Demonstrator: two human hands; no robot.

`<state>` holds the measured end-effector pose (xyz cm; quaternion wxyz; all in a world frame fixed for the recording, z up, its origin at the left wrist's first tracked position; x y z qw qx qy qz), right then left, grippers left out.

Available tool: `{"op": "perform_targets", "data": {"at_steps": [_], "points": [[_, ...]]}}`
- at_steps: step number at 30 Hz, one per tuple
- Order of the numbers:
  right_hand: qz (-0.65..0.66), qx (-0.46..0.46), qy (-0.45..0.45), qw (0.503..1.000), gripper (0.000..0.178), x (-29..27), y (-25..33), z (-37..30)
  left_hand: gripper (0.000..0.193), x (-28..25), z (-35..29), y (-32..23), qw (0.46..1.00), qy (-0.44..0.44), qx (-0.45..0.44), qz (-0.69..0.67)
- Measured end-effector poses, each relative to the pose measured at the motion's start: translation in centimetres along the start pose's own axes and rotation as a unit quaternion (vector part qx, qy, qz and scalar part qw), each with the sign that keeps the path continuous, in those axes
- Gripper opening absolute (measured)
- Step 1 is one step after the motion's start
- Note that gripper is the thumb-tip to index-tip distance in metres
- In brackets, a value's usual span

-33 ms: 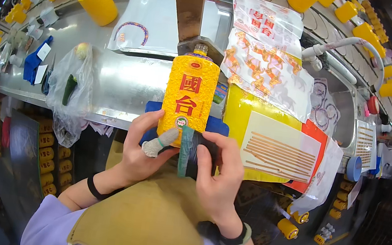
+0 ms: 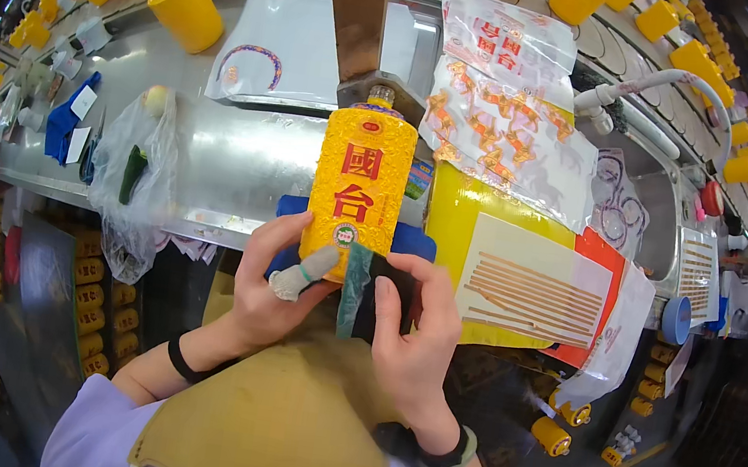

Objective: Applying labels and smoothing them onto yellow industrial bottles on a factory line.

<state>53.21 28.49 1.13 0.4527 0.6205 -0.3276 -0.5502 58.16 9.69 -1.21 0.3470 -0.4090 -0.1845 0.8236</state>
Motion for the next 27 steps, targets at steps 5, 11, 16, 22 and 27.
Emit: {"op": "perform_targets", "data": {"at_steps": [5, 11, 16, 22, 27], "points": [[-0.035, 0.055, -0.055, 0.996, 0.020, -1.2, -2.2, -0.6, 0.040, -0.2, -0.3, 0.6, 0.997, -0.062, -0.001, -0.037], [0.022, 0.037, -0.106, 0.993, 0.015, -2.3, -2.2, -0.5, 0.036, -0.3, -0.8, 1.7, 0.986, -0.100, -0.080, -0.110], [0.001, -0.028, -0.101, 0.995, 0.015, -1.7, 0.8, -0.5, 0.037, -1.1, 0.3, 0.4, 0.994, -0.086, -0.042, -0.061], [-0.008, -0.015, -0.054, 0.998, 0.015, -0.2, 2.1, -0.5, 0.038, -1.2, 1.0, -0.2, 0.993, -0.081, -0.046, -0.075], [-0.045, -0.035, -0.023, 0.998, 0.017, 0.9, 2.8, -0.6, 0.052, -1.2, 0.7, 0.0, 0.994, -0.070, -0.040, -0.080]]}}
Point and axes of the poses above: each hand's wrist, its own z-axis towards the middle knuckle, its own x-axis out of the palm, y = z × x, the point moved 6 cm from there along z, towards the middle knuckle, and after that the axes turned 2 degrees about x, right-handed, at the moved point
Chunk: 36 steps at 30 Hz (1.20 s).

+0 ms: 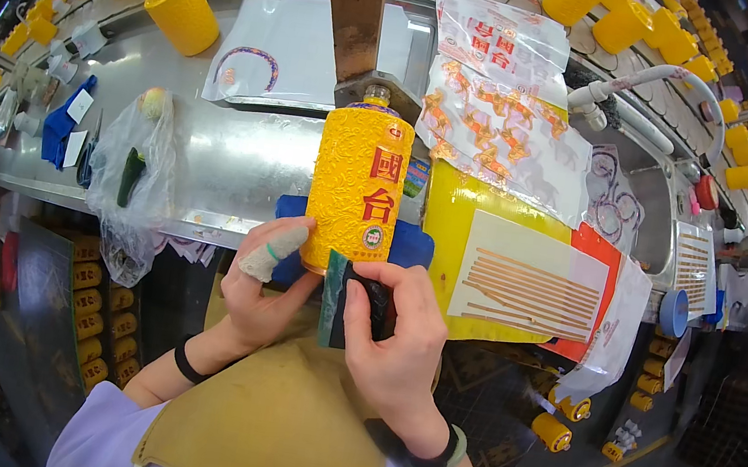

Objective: Applying labels and smoothing them onto yellow industrial bottles on a factory line.

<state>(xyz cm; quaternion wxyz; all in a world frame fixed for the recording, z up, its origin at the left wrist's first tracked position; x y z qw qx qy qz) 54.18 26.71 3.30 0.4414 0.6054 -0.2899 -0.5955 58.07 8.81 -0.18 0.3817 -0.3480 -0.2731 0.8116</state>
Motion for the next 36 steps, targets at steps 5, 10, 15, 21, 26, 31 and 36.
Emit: {"op": "perform_targets", "data": {"at_steps": [5, 10, 15, 21, 26, 31, 36], "points": [[0.052, 0.089, -0.030, 0.994, 0.013, -1.6, -1.7, 0.0, 0.088, 0.3, 0.2, 1.0, 0.996, 0.041, -0.064, -0.044], [0.197, 0.107, -0.026, 0.974, 0.020, -2.2, -3.4, 0.8, 0.098, 2.0, 0.7, 1.6, 0.933, 0.067, -0.216, -0.280], [0.205, 0.132, 0.032, 0.969, 0.029, -0.5, -3.6, 0.7, 0.093, 3.6, 1.0, 1.6, 0.876, 0.056, -0.314, -0.361], [0.209, 0.161, 0.039, 0.964, 0.031, 0.1, -4.1, 0.7, 0.094, 3.8, 1.3, 1.7, 0.887, 0.061, -0.294, -0.352], [0.209, 0.176, 0.042, 0.961, 0.034, 0.1, -4.6, 0.5, 0.094, 3.7, 1.5, 1.4, 0.883, 0.057, -0.291, -0.363], [0.267, 0.174, 0.009, 0.948, 0.030, -0.9, -4.6, 0.6, 0.093, 2.9, 1.0, 1.5, 0.884, 0.047, -0.293, -0.361], [0.212, 0.092, -0.022, 0.973, 0.027, -1.8, -2.9, 0.9, 0.097, 1.1, 1.5, 0.6, 0.987, 0.091, -0.082, -0.106]]}}
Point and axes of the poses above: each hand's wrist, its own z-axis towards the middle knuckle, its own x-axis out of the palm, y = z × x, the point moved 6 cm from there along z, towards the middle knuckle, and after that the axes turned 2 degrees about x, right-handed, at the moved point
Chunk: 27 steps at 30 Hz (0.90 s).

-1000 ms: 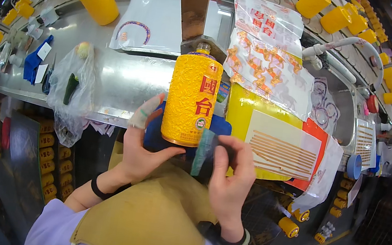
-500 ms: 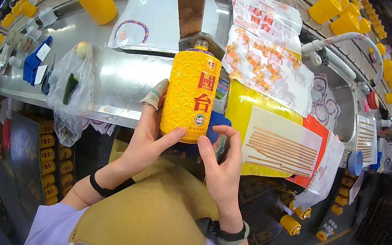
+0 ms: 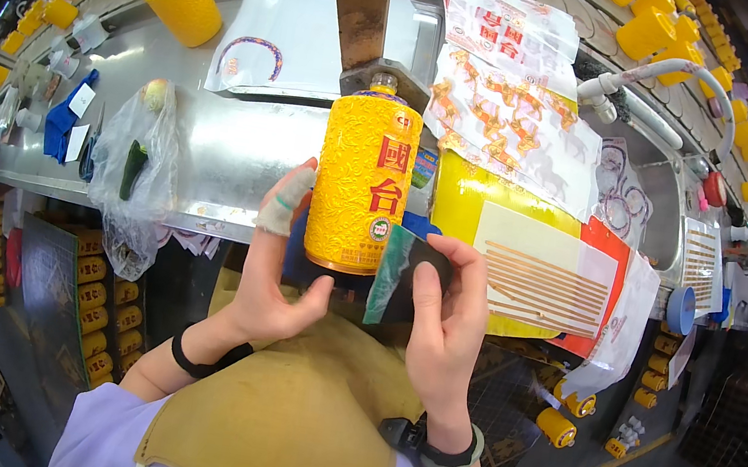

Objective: Applying labels and smoothing them onto yellow industrial bottles on a factory line.

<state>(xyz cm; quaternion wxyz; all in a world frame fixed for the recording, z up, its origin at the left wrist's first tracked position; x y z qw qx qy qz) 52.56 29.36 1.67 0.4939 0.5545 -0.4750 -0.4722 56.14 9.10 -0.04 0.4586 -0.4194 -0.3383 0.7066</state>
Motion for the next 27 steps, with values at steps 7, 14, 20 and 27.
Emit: {"op": "perform_targets", "data": {"at_steps": [7, 14, 20, 27], "points": [[-0.250, -0.230, 0.018, 0.940, 0.031, 1.1, 3.8, 0.2, 0.089, 0.2, 0.3, 0.4, 0.996, -0.025, -0.002, 0.083], [-0.343, -0.411, 0.117, 0.836, 0.029, 2.3, 5.9, -1.2, 0.089, -0.1, 0.4, 0.0, 0.993, -0.025, 0.047, 0.108], [-0.387, -0.394, 0.091, 0.829, 0.030, 2.3, 6.4, -0.3, 0.087, -0.3, 0.3, 0.3, 0.993, -0.025, 0.062, 0.099], [-0.392, -0.441, 0.100, 0.801, 0.029, 2.6, 6.6, -1.7, 0.088, -0.2, 0.3, 1.2, 0.993, -0.008, 0.056, 0.099]]}}
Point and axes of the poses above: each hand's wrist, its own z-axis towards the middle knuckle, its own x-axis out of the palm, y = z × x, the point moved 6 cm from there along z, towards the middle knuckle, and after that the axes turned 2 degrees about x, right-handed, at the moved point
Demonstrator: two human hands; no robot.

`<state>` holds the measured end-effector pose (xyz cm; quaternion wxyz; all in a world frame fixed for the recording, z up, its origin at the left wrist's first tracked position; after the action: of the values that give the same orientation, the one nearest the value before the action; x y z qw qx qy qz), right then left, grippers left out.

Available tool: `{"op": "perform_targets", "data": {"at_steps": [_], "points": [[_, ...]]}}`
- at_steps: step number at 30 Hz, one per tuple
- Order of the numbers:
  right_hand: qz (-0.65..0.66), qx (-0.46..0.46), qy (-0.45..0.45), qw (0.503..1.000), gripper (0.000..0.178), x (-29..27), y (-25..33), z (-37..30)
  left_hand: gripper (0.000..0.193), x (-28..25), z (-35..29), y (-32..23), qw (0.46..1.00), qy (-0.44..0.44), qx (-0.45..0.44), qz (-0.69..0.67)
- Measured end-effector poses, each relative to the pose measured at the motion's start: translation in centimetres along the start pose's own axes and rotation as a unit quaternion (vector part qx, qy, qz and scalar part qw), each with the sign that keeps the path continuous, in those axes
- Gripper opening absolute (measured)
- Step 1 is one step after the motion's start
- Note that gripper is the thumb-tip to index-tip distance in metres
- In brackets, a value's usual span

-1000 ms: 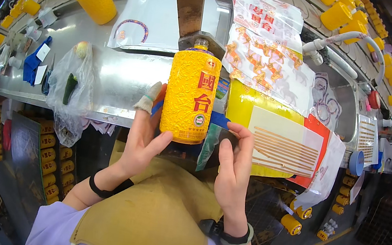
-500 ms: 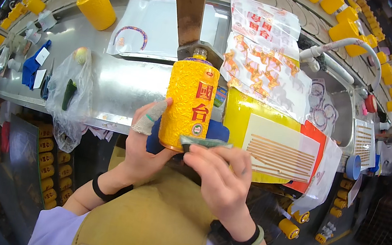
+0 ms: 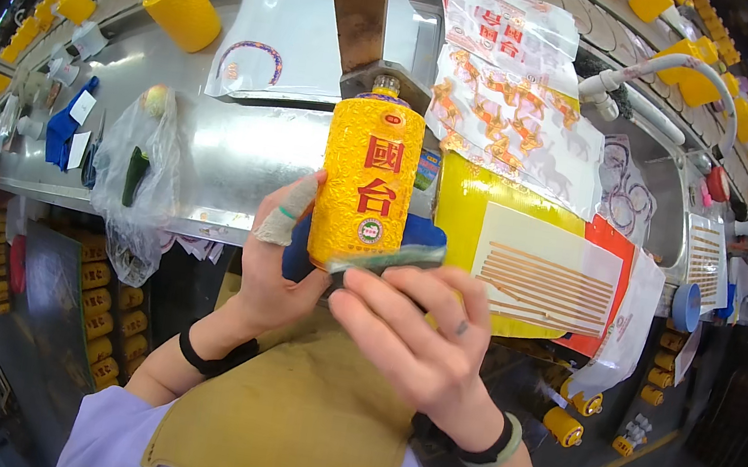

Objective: Applying labels and smoothing them onto yellow industrial bottles on a factory line.

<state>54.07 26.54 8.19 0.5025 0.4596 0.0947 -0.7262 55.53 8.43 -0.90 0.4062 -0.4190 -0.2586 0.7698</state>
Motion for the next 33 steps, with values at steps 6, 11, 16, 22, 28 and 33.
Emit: {"op": "perform_targets", "data": {"at_steps": [6, 11, 16, 22, 28, 33], "points": [[0.133, 0.036, 0.046, 0.989, 0.028, 0.1, -0.7, -1.4, 0.059, -0.6, -0.5, -0.4, 0.997, -0.025, 0.067, 0.016], [0.108, 0.174, -0.129, 0.970, 0.027, -2.6, -4.0, -3.0, 0.026, -0.4, -0.4, -2.1, 0.961, -0.045, 0.213, 0.173], [0.205, 0.267, -0.192, 0.922, 0.026, -1.7, -5.4, -4.6, 0.033, -0.1, 0.3, -1.8, 0.972, -0.002, 0.196, 0.127], [0.234, 0.330, -0.228, 0.886, 0.032, -0.8, -5.5, -6.0, 0.042, -0.3, -0.7, -1.3, 0.980, -0.060, 0.164, 0.098], [0.265, 0.365, -0.222, 0.864, 0.032, 0.2, -5.9, -6.2, 0.036, 1.7, -1.4, -2.6, 0.961, -0.015, 0.164, 0.224], [0.288, 0.382, -0.171, 0.861, 0.025, 1.2, -5.8, -5.8, 0.067, 1.2, -1.3, -1.5, 0.993, -0.064, 0.047, 0.093]]}}
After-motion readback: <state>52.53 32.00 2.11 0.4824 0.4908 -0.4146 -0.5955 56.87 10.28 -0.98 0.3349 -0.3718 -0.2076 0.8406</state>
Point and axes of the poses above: each hand's wrist, its own z-axis towards the middle knuckle, its own x-axis out of the palm, y = z × x, the point moved 6 cm from there along z, towards the middle knuckle, and after that the axes turned 2 degrees about x, right-handed, at the moved point
